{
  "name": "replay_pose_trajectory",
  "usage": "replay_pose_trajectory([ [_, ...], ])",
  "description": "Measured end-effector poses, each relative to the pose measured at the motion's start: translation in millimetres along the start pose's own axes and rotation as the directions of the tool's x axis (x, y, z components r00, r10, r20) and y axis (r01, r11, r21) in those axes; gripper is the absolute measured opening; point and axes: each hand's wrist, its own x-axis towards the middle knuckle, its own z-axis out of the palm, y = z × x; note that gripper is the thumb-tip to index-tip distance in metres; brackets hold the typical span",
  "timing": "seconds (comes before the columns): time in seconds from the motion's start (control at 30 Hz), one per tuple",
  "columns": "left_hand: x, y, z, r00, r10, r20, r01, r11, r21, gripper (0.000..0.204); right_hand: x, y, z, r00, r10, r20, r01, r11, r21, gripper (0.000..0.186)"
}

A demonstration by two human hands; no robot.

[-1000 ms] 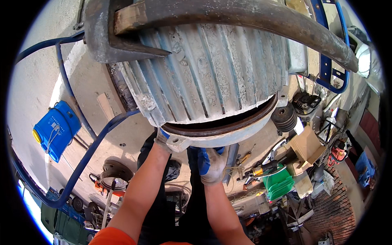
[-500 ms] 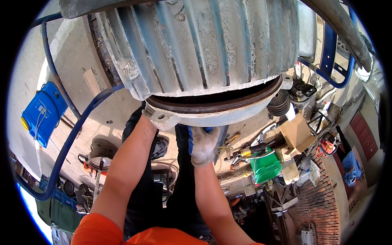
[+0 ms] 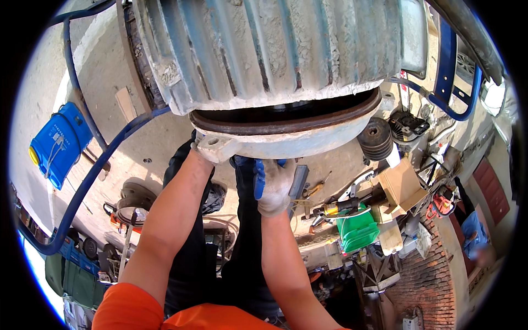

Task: The person works on a large electric motor mounted on a blue hand truck, using a hammer and a metal rod to strike the shaft and housing. They repeatedly adjust the motor's position, remove and reinsert the metal rod, and use a wrench to tighten bolts on the motor casing.

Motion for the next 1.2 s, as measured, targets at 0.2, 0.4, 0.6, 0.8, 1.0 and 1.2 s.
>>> replay_pose_trajectory([
  [0.2, -1, 0, 3, 0.993, 0.111, 0.027, -0.114, 0.976, 0.184, 0.041, 15, -11, -12, 0.913, -0.363, 0.187, 0.407, 0.839, -0.360, 0.018],
  [0.4, -6, 5, 6, 0.966, 0.247, 0.077, -0.257, 0.881, 0.399, 0.041, 15, -8, -15, 0.854, -0.489, 0.179, 0.516, 0.749, -0.416, 0.021],
  [0.6, -5, -1, 7, 0.951, 0.282, 0.130, -0.308, 0.806, 0.506, 0.041, 16, -7, -20, 0.866, -0.467, 0.177, 0.499, 0.793, -0.349, 0.039],
  [0.8, 10, -38, -34, 0.991, -0.127, 0.042, 0.126, 0.783, -0.609, 0.045, -1, -5, -13, 0.900, 0.297, 0.317, -0.435, 0.634, 0.640, 0.029],
  [1.0, -53, 51, -13, 0.792, -0.538, -0.289, 0.466, 0.838, -0.283, 0.054, -35, -4, -48, 0.865, 0.358, 0.352, -0.497, 0.519, 0.695, 0.026],
  [1.2, -97, 204, 110, 0.958, -0.258, -0.124, 0.250, 0.539, 0.804, 0.039, -93, 35, -74, 0.835, 0.494, 0.244, -0.432, 0.312, 0.846, 0.025],
])
